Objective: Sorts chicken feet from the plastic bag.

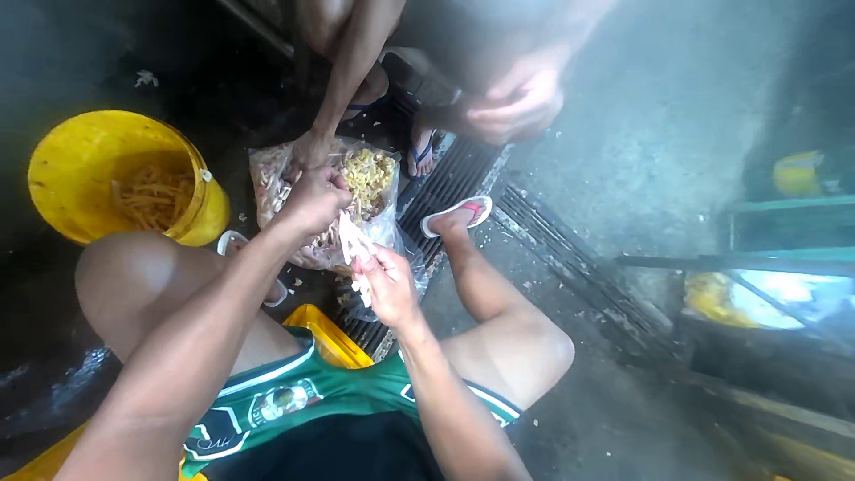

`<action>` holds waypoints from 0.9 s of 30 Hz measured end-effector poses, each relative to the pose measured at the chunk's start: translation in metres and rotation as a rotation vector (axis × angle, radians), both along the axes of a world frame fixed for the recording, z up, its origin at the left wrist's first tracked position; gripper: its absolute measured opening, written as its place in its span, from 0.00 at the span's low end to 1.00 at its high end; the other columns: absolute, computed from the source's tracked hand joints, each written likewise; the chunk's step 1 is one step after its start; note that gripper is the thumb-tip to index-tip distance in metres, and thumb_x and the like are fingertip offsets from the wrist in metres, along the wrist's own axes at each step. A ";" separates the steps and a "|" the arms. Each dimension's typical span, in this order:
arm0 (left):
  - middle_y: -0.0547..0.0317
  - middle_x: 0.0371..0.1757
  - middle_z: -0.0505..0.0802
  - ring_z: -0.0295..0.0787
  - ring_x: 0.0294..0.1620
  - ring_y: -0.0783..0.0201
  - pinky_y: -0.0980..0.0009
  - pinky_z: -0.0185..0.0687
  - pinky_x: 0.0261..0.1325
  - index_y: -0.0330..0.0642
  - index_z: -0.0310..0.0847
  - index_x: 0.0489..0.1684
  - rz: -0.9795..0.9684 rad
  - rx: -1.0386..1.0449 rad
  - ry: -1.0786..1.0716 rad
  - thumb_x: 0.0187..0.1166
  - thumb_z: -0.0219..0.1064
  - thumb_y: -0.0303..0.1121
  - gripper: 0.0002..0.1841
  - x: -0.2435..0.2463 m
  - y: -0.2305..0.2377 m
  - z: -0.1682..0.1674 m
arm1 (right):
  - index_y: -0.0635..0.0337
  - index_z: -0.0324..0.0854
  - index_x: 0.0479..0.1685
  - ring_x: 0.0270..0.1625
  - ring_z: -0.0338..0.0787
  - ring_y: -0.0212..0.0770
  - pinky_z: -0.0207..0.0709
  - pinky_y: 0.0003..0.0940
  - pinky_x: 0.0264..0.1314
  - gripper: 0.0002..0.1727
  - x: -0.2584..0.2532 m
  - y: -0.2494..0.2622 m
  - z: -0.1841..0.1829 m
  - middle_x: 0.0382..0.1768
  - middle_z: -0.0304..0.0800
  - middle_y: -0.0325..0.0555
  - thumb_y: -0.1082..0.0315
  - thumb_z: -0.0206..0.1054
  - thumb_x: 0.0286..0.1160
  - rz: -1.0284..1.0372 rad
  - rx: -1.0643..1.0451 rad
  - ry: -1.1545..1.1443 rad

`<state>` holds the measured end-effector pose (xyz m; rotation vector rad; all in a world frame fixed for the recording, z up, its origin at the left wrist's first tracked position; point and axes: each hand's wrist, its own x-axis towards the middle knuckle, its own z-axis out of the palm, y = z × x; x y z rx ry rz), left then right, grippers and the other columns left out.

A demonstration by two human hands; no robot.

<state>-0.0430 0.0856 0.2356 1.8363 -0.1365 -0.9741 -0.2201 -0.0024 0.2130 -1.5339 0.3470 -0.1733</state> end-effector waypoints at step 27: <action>0.70 0.22 0.80 0.73 0.19 0.79 0.83 0.69 0.23 0.48 0.72 0.43 -0.127 -0.750 -0.027 0.74 0.62 0.21 0.10 0.012 0.011 0.013 | 0.62 0.82 0.41 0.21 0.78 0.32 0.74 0.25 0.22 0.28 -0.001 0.030 0.015 0.25 0.80 0.42 0.41 0.64 0.80 0.066 0.965 0.052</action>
